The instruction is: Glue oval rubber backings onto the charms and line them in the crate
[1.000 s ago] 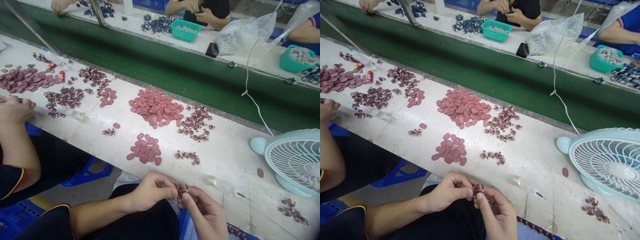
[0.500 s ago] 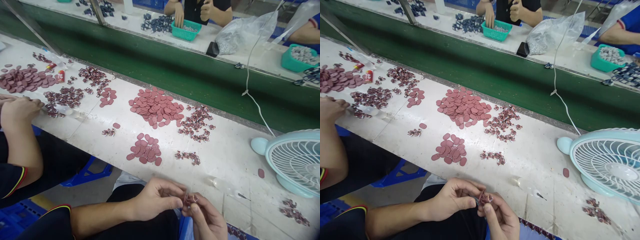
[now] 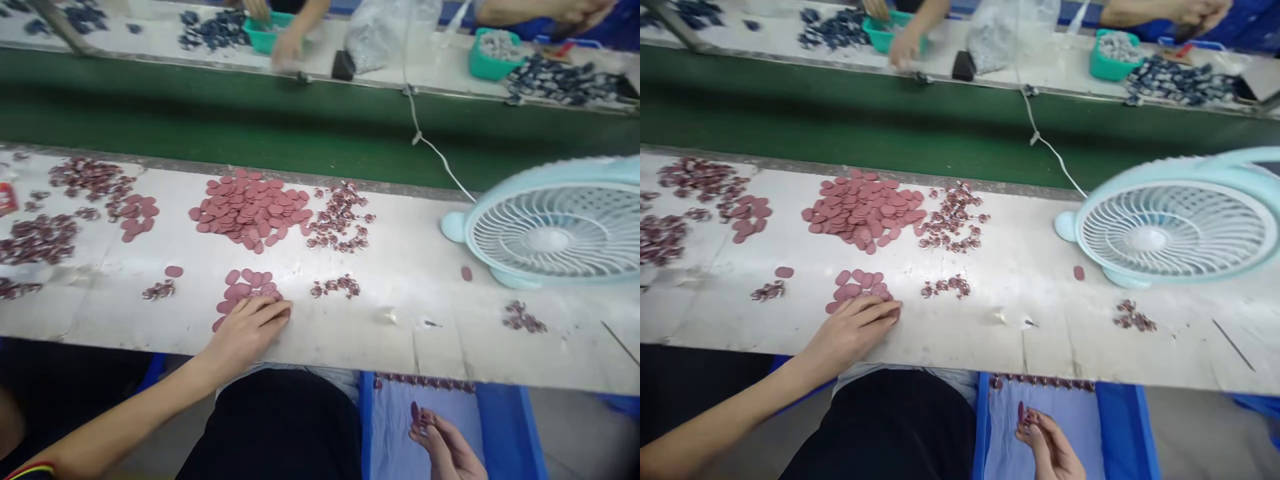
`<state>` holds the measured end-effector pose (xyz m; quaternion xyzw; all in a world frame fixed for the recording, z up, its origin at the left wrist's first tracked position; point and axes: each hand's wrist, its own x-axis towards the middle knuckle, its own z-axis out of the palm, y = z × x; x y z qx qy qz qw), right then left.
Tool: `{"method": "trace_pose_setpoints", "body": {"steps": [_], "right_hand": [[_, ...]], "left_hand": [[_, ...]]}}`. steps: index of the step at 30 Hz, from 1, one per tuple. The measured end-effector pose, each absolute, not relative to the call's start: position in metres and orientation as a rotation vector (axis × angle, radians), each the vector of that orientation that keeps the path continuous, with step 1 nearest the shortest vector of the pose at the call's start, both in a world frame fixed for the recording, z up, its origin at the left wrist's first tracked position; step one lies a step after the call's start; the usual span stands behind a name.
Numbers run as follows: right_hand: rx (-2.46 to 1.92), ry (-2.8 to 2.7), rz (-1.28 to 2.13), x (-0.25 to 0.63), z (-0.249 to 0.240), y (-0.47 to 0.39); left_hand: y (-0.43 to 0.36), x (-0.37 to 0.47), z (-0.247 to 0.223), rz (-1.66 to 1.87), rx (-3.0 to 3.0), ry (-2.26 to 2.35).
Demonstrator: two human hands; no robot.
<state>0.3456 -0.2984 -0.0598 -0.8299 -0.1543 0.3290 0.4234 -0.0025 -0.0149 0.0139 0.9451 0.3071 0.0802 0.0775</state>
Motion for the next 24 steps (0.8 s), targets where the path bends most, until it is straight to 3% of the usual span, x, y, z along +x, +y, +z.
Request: {"method": "trace_pose_setpoints", "body": {"steps": [7,11,24], "right_hand": [[-2.303,-0.618,0.94,0.319,-0.139,-0.331],[-2.354,-0.735,0.943,0.304,-0.172,-0.338],[-2.476,-0.859,0.909,0.296,-0.201,-0.339]], "left_hand": [[-0.002,-0.002,0.014,0.288,2.794,0.84],[-0.008,0.006,0.03,0.416,2.413,0.964],[-0.019,0.028,0.047,0.564,1.57,0.959]]}}
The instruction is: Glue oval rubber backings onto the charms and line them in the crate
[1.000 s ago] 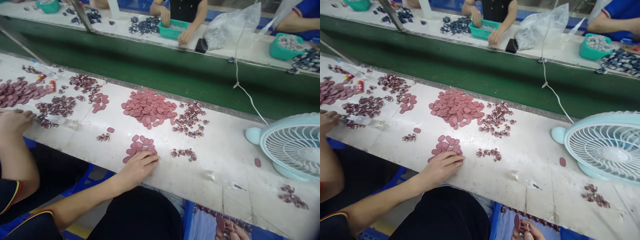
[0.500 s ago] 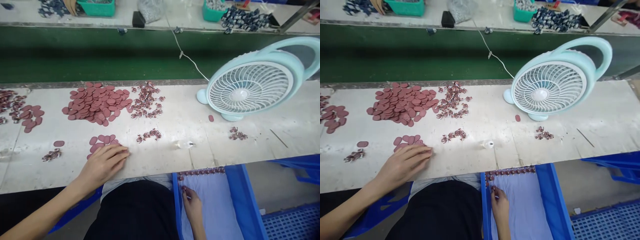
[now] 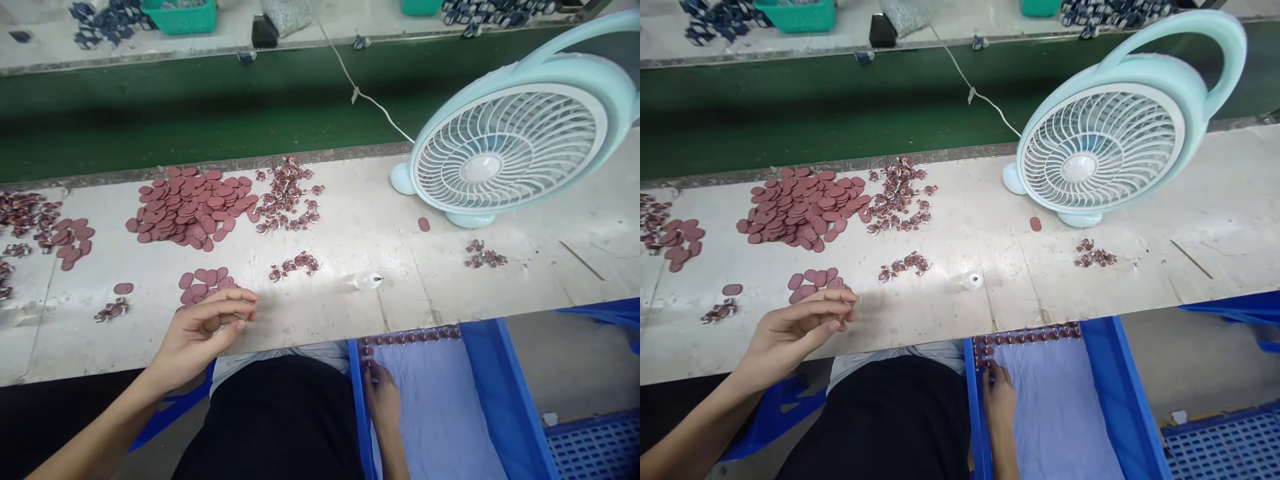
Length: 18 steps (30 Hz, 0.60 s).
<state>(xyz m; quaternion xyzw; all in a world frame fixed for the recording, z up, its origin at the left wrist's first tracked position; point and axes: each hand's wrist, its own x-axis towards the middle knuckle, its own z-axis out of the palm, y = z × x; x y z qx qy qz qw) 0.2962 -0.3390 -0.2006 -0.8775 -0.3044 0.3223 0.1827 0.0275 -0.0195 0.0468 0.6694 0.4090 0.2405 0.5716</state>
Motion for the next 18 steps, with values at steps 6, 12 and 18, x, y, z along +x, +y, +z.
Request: {"method": "trace_pose_setpoints", "body": {"steps": [6,12,18], "right_hand": [[-2.473,-0.872,0.915,0.297,-0.2,-0.338],[-2.477,-0.854,0.929,0.299,-0.195,-0.335],[-2.487,-0.777,0.999,0.301,-0.177,-0.334]], "left_hand": [[-0.019,0.029,0.049,0.592,1.486,0.958],[-0.018,0.026,0.046,0.617,1.37,0.989],[-0.02,0.021,0.042,0.641,1.237,1.029]]}}
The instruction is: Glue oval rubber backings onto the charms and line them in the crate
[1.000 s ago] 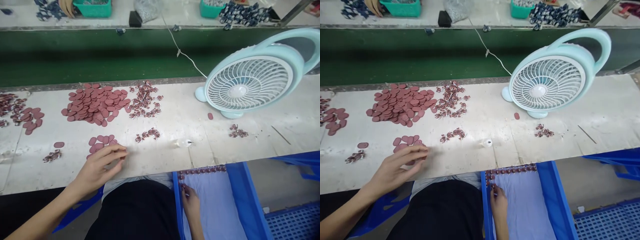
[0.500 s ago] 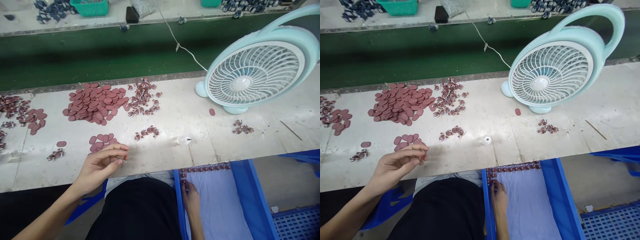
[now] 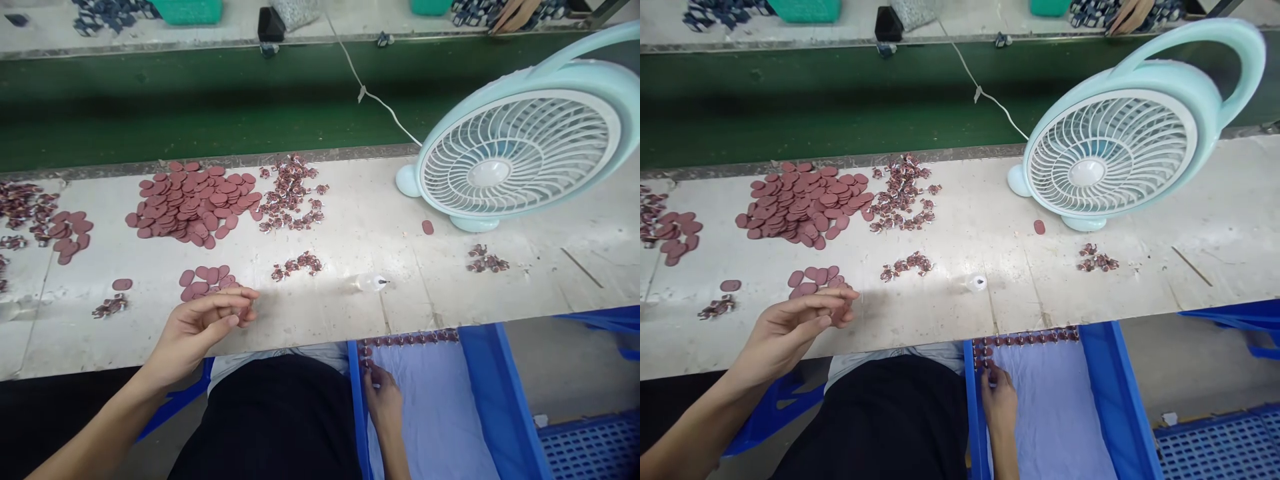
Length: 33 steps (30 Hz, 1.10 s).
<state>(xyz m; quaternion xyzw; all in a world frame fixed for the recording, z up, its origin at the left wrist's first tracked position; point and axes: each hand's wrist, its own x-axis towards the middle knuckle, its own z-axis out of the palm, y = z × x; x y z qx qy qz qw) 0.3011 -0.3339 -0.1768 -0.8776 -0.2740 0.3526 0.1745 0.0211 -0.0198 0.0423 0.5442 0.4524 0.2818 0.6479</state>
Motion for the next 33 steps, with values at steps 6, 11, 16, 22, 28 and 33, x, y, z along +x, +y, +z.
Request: {"method": "trace_pose_setpoints", "body": {"steps": [6,11,16,22,28,33], "right_hand": [[-2.405,-0.709,1.194,0.29,-0.173,-0.339],[-2.366,-0.622,1.234,0.286,-0.183,-0.339],[-2.307,-0.584,1.275,0.286,-0.184,-0.337],[-2.269,-0.517,1.275,0.284,-0.176,-0.333],[-2.206,-0.318,1.137,0.298,-0.137,-0.321],[-1.918,-0.155,1.006,0.311,-0.056,-0.273]], "left_hand": [[-0.02,0.019,0.041,0.643,1.198,1.047],[-0.02,0.019,0.04,0.616,1.198,1.048],[-0.019,0.026,0.043,0.631,1.195,1.051],[-0.02,0.027,0.043,0.624,1.201,1.034],[-0.018,0.021,0.043,0.622,1.179,1.028],[-0.024,0.033,0.043,0.62,0.844,0.957]]}}
